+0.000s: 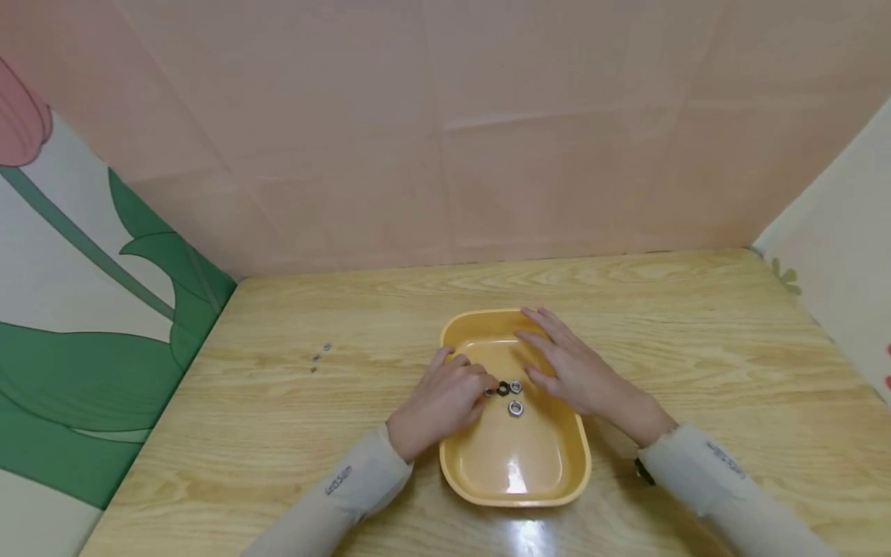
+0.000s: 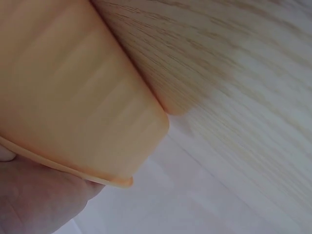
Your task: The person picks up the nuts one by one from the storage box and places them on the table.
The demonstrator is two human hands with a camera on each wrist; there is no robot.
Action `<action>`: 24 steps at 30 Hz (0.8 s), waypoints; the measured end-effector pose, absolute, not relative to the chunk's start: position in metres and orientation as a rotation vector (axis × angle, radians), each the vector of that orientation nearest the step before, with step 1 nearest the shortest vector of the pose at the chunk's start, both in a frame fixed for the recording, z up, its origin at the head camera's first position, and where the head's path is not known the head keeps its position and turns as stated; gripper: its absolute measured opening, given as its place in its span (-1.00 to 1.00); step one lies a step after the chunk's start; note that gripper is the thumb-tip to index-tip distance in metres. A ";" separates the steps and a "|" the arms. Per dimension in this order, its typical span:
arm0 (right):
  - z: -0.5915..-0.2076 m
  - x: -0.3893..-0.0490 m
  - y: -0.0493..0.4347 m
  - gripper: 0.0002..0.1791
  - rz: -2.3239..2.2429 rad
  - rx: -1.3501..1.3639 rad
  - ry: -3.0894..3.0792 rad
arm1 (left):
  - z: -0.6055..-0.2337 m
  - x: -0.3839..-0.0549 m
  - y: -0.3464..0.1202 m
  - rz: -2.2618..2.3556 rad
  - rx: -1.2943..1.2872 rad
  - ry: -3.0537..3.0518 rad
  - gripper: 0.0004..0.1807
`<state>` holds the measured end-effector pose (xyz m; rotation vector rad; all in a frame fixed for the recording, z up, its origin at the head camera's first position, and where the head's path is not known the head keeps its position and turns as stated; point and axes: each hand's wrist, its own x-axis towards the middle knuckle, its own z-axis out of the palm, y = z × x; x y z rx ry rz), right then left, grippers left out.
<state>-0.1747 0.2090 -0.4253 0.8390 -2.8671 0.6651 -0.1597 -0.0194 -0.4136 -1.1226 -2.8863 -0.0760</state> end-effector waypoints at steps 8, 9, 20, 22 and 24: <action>-0.425 -0.175 0.209 -0.44 0.665 0.842 -2.863 | -0.414 -0.161 -0.017 -0.103 -1.082 -2.905 -0.74; -0.425 -0.175 0.209 -0.44 0.665 0.841 -2.862 | -0.414 -0.161 -0.017 -0.097 -1.078 -2.909 -0.75; -0.425 -0.175 0.209 -0.42 0.666 0.827 -2.873 | -0.415 -0.163 -0.015 -0.051 -1.057 -2.932 -0.84; -0.425 -0.175 0.209 -0.42 0.671 0.829 -2.872 | -0.415 -0.162 -0.015 -0.060 -1.054 -2.930 -0.86; -0.424 -0.175 0.208 -0.43 0.670 0.836 -2.868 | -0.415 -0.162 -0.015 -0.067 -1.047 -2.930 -0.87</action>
